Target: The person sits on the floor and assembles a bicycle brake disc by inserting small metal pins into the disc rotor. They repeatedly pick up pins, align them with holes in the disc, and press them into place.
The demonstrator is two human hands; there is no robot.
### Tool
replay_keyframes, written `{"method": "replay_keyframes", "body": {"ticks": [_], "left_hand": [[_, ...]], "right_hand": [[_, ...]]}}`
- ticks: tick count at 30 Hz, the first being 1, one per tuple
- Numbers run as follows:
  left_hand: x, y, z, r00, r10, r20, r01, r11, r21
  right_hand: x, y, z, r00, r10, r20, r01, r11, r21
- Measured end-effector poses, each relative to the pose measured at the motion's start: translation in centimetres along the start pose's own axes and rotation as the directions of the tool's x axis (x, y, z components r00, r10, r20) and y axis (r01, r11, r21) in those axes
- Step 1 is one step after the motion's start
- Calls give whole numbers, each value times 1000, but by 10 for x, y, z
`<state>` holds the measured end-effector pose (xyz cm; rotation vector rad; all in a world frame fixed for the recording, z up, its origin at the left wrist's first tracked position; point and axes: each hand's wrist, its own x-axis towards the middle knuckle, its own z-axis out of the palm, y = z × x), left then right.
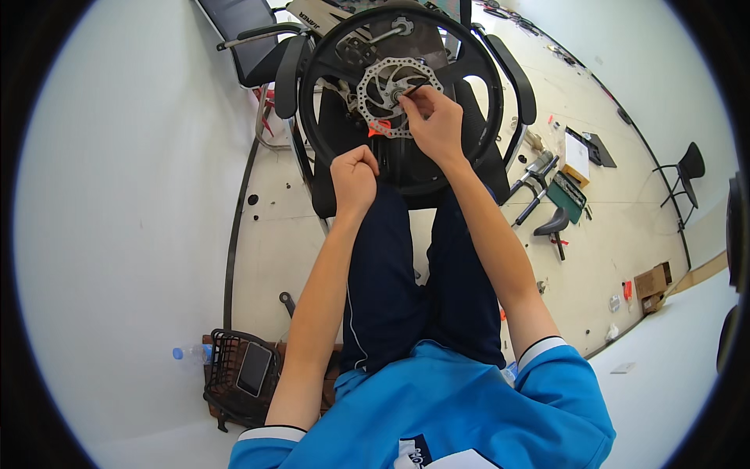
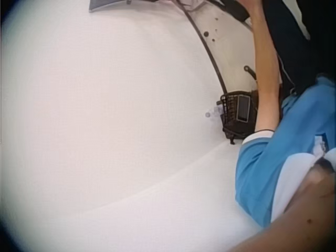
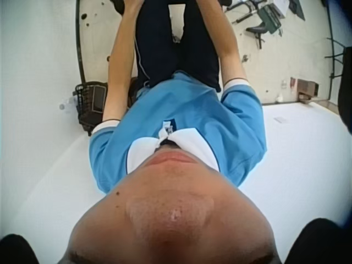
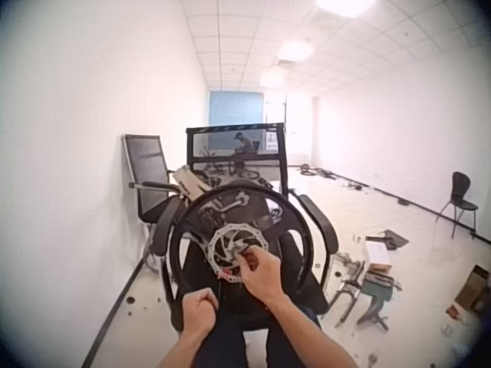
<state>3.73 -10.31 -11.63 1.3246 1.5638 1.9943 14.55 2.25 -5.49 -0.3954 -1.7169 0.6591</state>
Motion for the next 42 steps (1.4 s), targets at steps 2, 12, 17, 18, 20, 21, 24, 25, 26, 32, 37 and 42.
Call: {"method": "replay_keyframes", "body": {"ticks": [2,12,17,18,20,21,24,25,26,32,37,42], "left_hand": [[2,3,5,998,63,-10,-63,998,30],[26,32,21,953,281,-111,-282,959,10],[53,44,20,916,395,-71,-390,918,72],[53,44,19,927,372,-47,-367,926,84],[51,44,23,946,325,-6,-323,942,94],[53,42,26,938,347,-10,-344,934,91],[54,35,32,916,400,-36,-395,913,98],[52,33,34,907,418,-58,-411,906,101],[51,32,36,897,435,-79,-427,898,105],[55,32,41,848,520,-102,-505,851,143],[61,26,36,789,566,-239,-525,823,218],[64,18,33,790,525,-317,-498,851,168]], "right_hand": [[4,-1,0,999,-52,9,52,997,-51],[0,10,3,986,-153,59,158,982,-107],[8,6,1,975,-221,30,222,970,-96],[7,6,1,976,-216,34,219,971,-96],[5,8,0,976,-213,49,217,970,-108],[7,9,-1,976,-208,58,213,972,-99],[7,8,2,976,-204,79,210,974,-84],[4,8,3,972,-219,83,227,969,-98],[3,8,3,968,-235,88,244,963,-112],[9,4,-1,939,-294,181,337,894,-294],[10,0,1,947,-264,181,303,922,-242],[18,-2,10,963,-235,135,256,951,-174]]}}
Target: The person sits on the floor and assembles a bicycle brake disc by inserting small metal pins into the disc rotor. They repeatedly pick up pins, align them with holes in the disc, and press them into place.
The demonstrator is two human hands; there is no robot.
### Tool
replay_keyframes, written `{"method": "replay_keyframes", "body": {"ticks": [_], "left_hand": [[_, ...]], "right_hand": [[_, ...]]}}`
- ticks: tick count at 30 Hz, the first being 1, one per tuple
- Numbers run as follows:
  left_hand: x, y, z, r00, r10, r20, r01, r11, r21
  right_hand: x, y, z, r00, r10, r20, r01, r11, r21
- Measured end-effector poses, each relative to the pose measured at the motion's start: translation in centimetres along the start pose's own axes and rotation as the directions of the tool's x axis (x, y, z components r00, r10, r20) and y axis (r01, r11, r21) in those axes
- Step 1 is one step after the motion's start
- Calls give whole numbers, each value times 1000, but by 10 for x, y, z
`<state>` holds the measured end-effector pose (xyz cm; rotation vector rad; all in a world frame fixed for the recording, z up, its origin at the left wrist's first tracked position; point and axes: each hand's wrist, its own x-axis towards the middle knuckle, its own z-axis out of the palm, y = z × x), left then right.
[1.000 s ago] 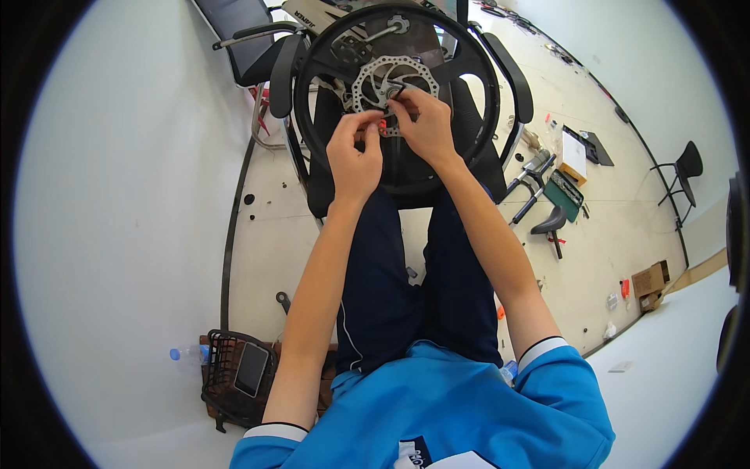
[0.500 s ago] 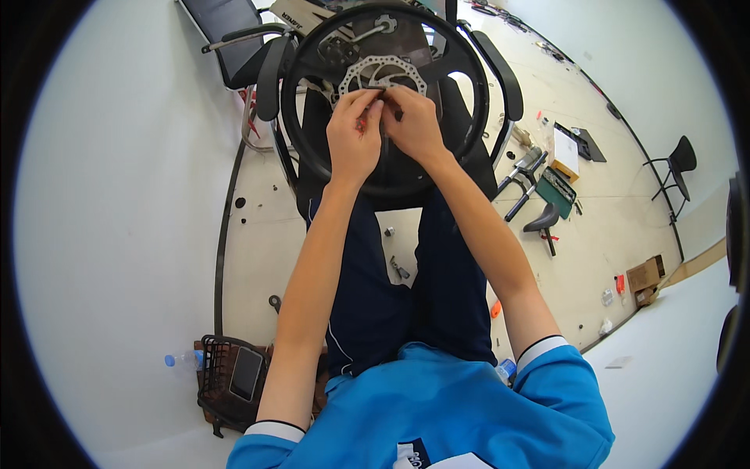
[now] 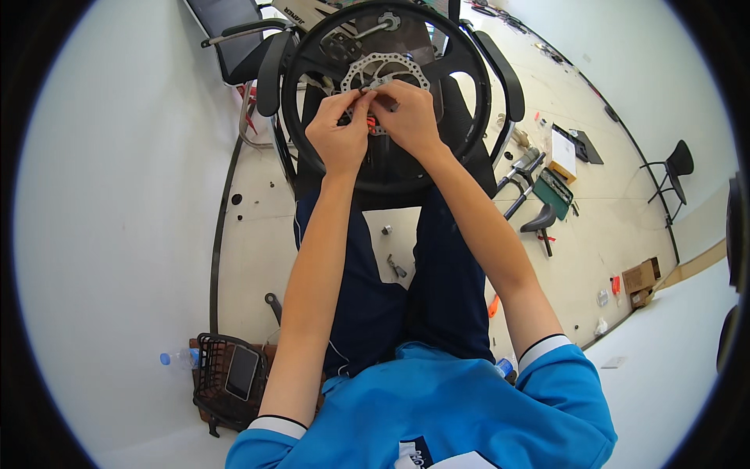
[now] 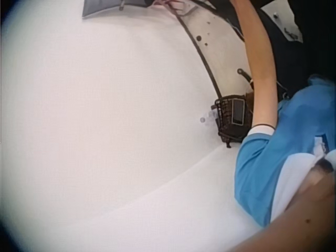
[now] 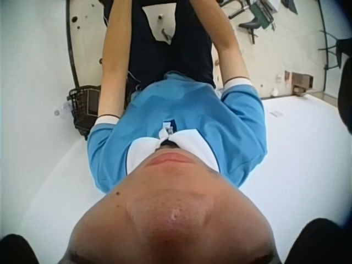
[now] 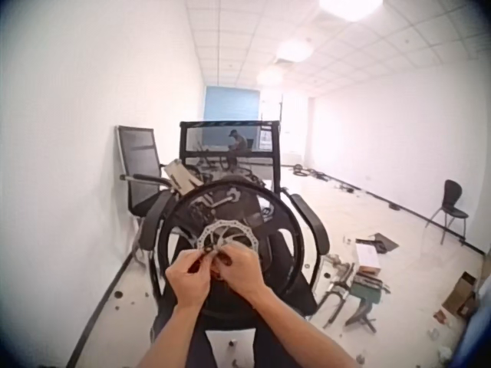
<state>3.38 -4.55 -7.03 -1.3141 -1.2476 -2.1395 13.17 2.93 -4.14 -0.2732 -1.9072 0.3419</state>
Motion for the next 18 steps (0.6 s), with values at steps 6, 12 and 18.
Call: {"method": "replay_keyframes", "body": {"ticks": [6,12,18], "left_hand": [[4,5,2,995,50,88,-47,998,-31],[4,8,1,989,41,145,-27,995,-97],[0,13,2,992,-84,90,89,995,-54]], "right_hand": [[-1,2,-7,996,25,80,-25,1000,-1],[4,6,-20,970,24,243,-16,999,-32],[-2,-9,-19,980,125,152,-134,990,54]]}}
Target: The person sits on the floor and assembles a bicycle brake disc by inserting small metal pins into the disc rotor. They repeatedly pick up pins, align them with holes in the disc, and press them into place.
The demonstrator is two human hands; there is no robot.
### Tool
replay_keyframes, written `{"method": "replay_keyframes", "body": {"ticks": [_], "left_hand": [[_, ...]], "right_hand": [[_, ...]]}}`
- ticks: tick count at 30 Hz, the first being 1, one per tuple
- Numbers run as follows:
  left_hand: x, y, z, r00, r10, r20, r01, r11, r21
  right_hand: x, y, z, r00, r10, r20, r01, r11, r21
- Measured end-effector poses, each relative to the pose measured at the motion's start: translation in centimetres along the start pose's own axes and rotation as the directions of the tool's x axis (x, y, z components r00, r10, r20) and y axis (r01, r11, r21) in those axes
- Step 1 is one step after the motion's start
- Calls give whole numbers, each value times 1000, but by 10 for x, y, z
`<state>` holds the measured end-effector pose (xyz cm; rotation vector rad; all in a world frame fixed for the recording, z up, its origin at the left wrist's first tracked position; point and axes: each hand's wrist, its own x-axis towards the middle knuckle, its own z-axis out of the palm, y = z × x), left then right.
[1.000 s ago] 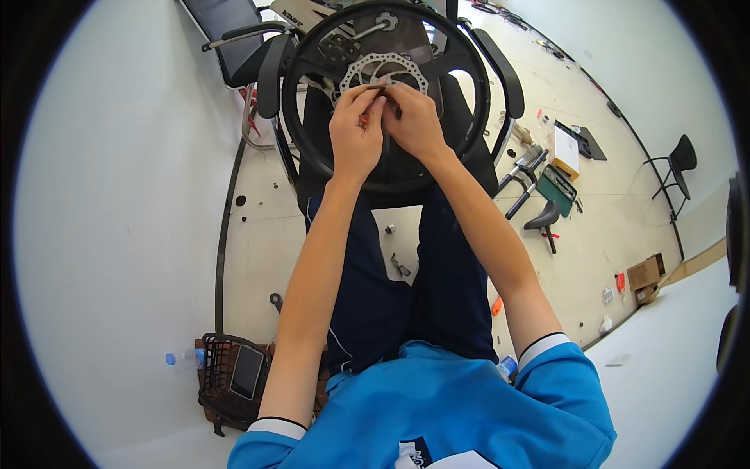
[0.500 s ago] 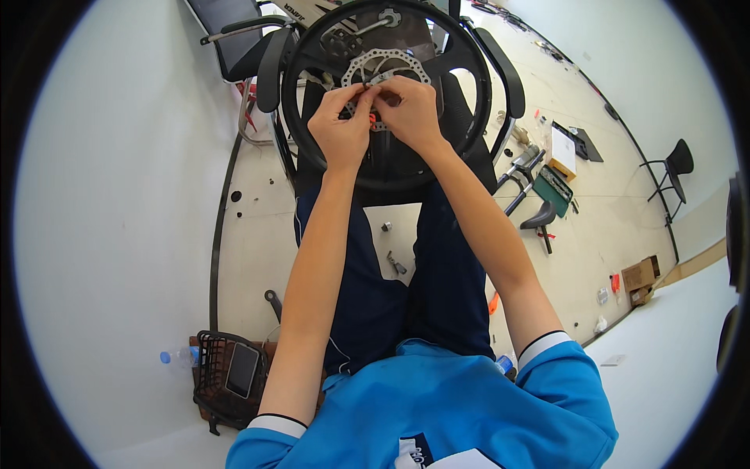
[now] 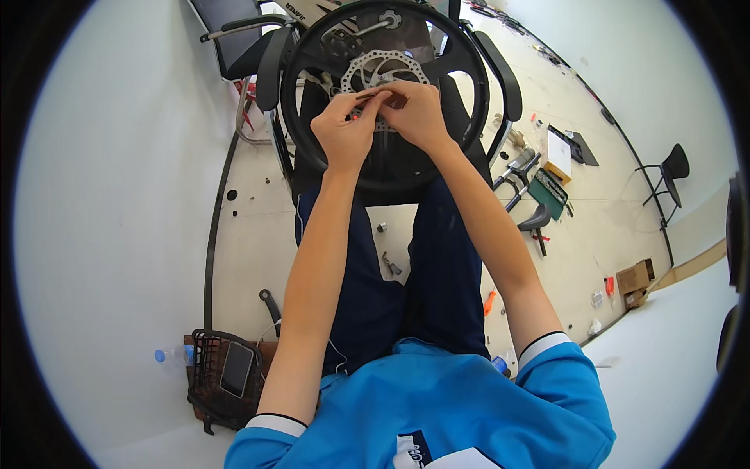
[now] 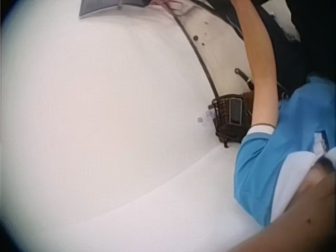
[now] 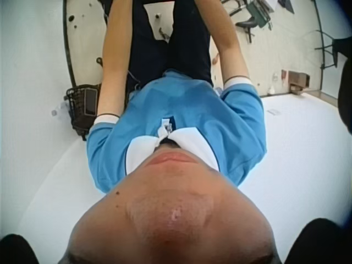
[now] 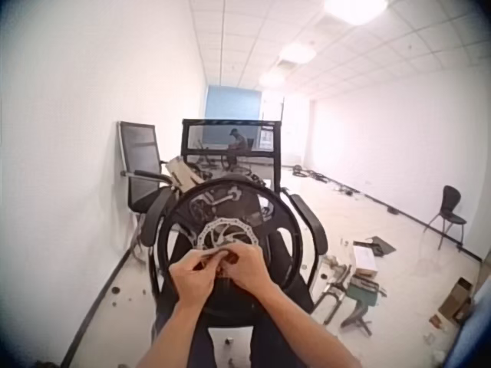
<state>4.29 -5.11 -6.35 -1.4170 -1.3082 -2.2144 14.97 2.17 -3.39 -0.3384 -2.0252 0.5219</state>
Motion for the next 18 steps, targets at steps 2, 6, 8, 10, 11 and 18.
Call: {"method": "replay_keyframes", "body": {"ticks": [2,6,8,10,11,18], "left_hand": [[-2,0,-1,999,30,-20,-28,998,56],[-1,-1,-1,998,57,11,-57,997,44],[-2,6,0,983,182,10,-182,979,90],[2,7,3,974,228,8,-228,971,71],[0,3,3,976,218,5,-218,973,69],[7,5,8,988,133,-83,-125,988,95]], "right_hand": [[4,4,2,1000,-11,-15,11,1000,-9],[9,5,0,1000,-11,22,13,997,-75],[5,4,-4,999,15,46,-10,994,-109],[9,4,-8,994,18,104,-3,990,-139],[10,5,-7,992,26,122,-9,990,-141],[7,-1,-5,999,9,47,-8,1000,-10]]}}
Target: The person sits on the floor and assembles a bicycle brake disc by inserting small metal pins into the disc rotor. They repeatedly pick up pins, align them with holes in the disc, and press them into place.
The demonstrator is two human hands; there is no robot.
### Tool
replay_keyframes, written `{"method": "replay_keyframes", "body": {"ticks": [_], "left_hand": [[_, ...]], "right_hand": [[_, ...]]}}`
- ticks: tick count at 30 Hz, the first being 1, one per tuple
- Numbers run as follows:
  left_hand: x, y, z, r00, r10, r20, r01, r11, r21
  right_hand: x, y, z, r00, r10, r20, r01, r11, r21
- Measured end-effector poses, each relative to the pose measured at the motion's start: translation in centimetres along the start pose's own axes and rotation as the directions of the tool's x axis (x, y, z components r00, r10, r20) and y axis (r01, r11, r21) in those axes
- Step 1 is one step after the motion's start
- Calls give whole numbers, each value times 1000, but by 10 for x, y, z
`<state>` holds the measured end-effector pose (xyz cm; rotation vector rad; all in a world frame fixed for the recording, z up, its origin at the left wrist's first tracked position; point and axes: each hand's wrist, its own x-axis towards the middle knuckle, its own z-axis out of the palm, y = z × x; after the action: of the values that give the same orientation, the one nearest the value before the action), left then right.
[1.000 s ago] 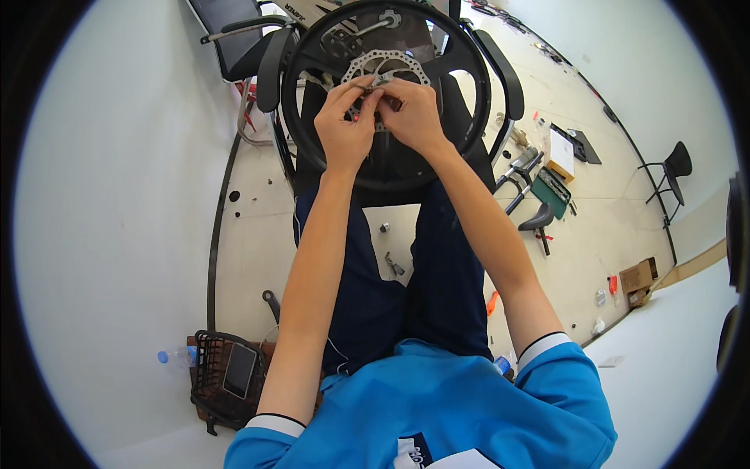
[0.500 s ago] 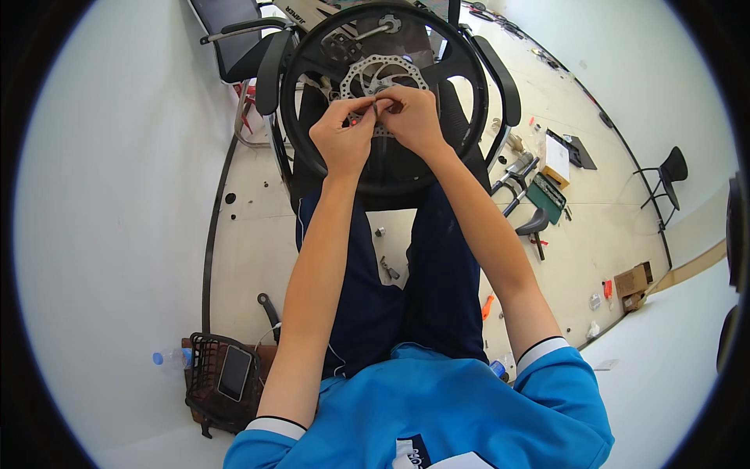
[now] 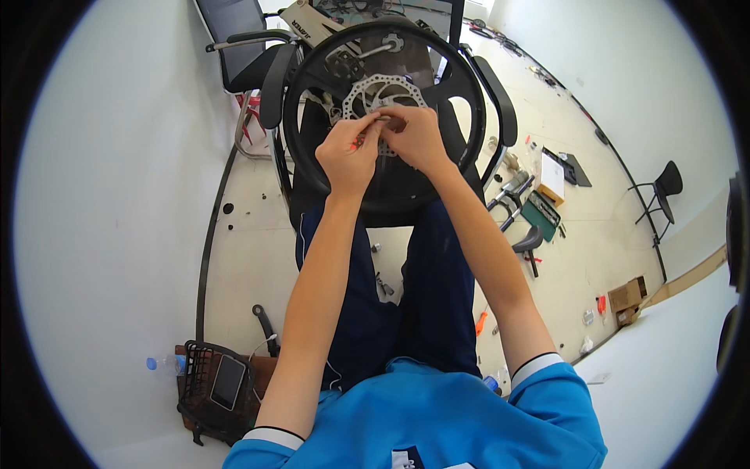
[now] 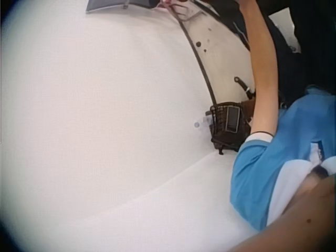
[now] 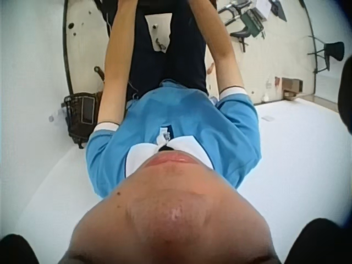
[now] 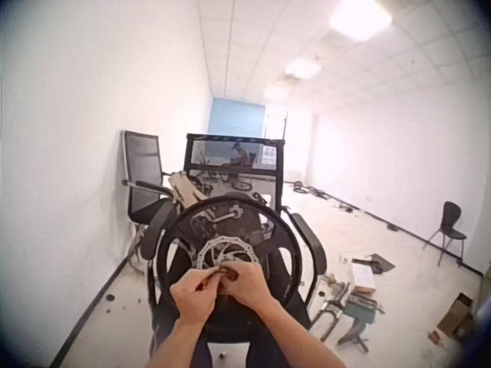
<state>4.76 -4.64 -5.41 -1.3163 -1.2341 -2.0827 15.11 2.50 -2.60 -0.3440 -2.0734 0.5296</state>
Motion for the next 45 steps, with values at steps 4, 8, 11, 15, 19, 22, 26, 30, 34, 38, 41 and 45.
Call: {"method": "replay_keyframes", "body": {"ticks": [4,8,11,15,19,22,26,30,34,38,41,45], "left_hand": [[-13,-9,-2,998,-55,1,55,998,-26],[-15,-9,-3,982,-185,32,187,978,-94],[-6,-1,-3,996,-72,46,78,988,-133],[-3,-5,-9,995,-40,87,48,994,-96],[-14,-5,-14,970,-228,87,237,965,-113],[-8,-9,-10,978,-206,16,206,972,-110],[-7,-8,-5,987,-152,-54,148,987,-67],[-11,-3,-7,983,-184,-19,185,982,42],[-4,-1,-5,990,-126,-58,129,990,54],[-2,-11,-3,984,-180,14,181,978,-101],[1,-8,-7,998,27,60,-25,999,-31],[-1,-2,-12,988,-98,119,108,991,-78]], "right_hand": [[-7,1,3,999,33,3,-33,996,-86],[6,6,3,999,-47,-15,45,995,-92],[3,8,0,995,-98,21,100,981,-166],[14,1,-5,979,-114,167,148,966,-213],[19,5,-4,978,-107,181,144,968,-203],[23,13,-5,972,-123,201,172,954,-246],[17,19,1,961,-198,195,241,943,-228],[27,11,-2,960,-181,215,249,903,-351],[21,17,7,976,-189,108,210,947,-245],[19,19,5,997,-42,70,44,999,-23],[15,24,4,986,-1,165,11,998,-56],[30,24,-2,956,-59,288,96,989,-115]]}}
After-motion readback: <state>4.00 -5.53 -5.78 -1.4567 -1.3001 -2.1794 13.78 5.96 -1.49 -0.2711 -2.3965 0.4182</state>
